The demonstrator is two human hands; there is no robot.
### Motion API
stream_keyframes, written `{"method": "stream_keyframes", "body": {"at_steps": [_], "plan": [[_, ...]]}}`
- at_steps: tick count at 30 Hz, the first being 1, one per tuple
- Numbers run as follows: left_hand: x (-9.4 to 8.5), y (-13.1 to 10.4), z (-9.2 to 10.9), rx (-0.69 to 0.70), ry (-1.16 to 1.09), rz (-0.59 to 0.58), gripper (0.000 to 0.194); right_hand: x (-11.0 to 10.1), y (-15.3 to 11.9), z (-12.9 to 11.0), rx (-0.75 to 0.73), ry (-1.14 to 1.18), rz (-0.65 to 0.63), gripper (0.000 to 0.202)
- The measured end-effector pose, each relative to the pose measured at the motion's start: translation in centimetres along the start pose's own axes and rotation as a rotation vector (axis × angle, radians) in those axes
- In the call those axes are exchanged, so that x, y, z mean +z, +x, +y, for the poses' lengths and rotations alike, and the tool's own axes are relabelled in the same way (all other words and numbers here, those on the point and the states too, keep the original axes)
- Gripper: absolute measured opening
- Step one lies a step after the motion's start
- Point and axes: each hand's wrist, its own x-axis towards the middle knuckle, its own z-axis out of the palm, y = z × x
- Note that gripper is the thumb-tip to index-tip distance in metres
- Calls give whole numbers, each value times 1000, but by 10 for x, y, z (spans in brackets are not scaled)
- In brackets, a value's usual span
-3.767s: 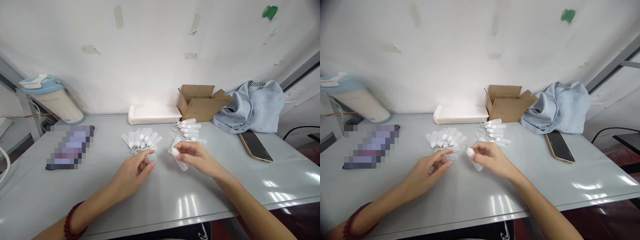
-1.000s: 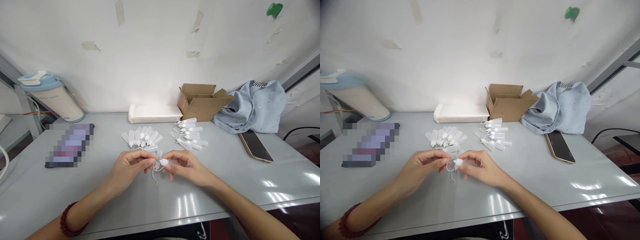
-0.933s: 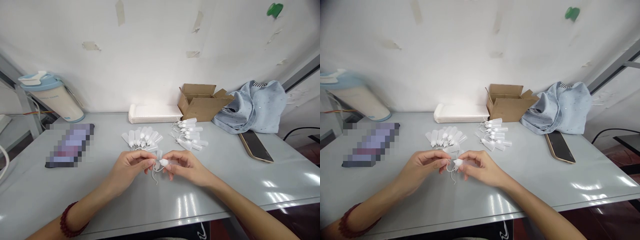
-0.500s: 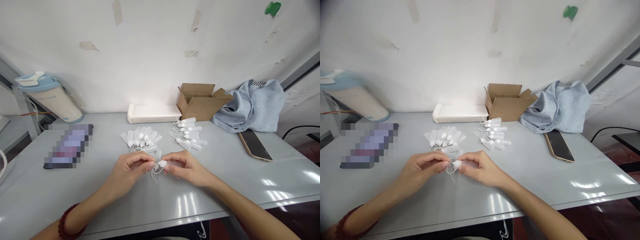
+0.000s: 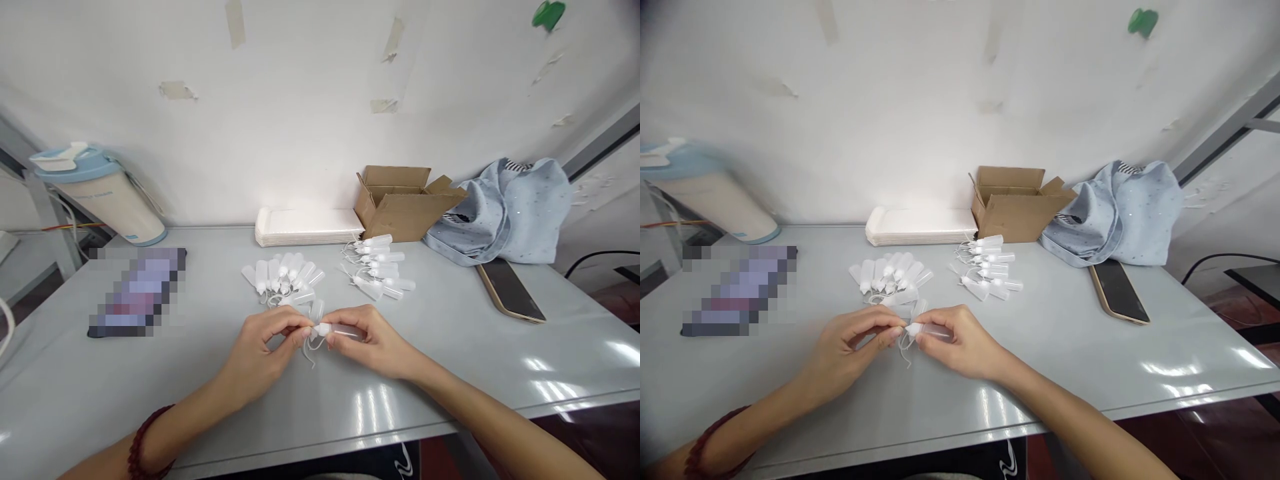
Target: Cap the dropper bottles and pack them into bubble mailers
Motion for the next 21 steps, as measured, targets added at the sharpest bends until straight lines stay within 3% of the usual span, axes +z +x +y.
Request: {"method": "stream_keyframes", "body": {"at_steps": [5,10,12,21], "plan": [[-3,3,2,-32,-1,-27,19,0,0,1,-34,-38,6,18],[-14,9,6,-175,-127,-143,16,-3,0,0,-96,-51,42,20],[-17,10,7,-203,-128,-137,17,-5,1,0,-100,-58,44,20],[-12,7,5,-90,0,-86,18,-1,-3,1,-137,-231,50,20]]}}
